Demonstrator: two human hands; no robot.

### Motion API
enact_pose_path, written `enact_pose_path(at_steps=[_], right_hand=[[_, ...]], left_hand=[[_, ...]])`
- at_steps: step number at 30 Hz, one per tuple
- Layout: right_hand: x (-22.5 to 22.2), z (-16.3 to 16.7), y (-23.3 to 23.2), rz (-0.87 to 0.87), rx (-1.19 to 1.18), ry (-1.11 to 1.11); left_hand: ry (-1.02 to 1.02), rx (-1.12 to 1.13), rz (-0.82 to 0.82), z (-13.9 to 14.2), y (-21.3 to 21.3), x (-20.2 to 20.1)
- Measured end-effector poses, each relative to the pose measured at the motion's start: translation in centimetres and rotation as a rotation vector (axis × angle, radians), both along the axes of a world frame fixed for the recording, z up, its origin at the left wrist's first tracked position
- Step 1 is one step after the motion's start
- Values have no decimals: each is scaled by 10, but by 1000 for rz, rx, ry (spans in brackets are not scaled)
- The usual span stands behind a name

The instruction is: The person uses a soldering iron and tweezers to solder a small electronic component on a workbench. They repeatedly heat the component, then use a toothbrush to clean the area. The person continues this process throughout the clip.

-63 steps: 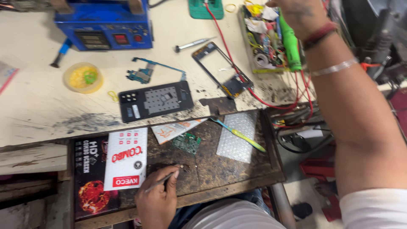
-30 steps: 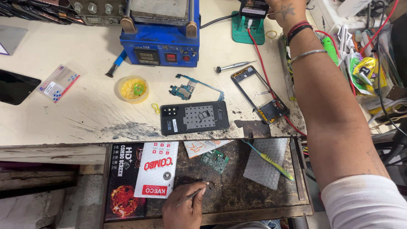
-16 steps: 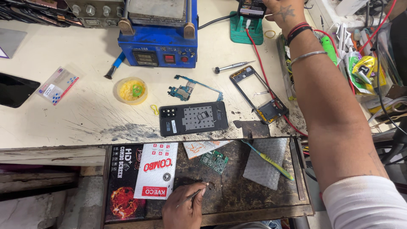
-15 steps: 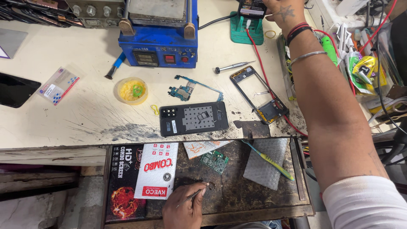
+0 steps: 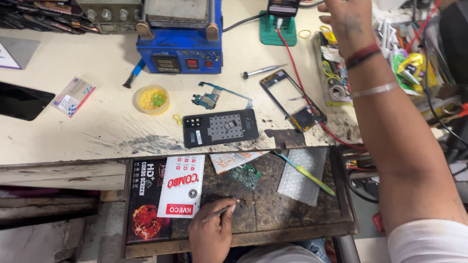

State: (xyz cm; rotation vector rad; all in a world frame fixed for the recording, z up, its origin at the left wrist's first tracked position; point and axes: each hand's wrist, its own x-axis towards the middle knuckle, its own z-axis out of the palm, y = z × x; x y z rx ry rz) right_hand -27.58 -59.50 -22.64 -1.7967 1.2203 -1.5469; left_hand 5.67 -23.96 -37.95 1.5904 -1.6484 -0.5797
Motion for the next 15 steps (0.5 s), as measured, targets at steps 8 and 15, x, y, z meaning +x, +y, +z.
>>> enact_pose_path(at_steps=[8,15], right_hand=[[-59,16,218,69,-12,-42],[-203,19,280,-299,-161,-321]], left_hand=[[-15,-45,24,-1,8,-6],[-124,247,73,-20,12,-5]])
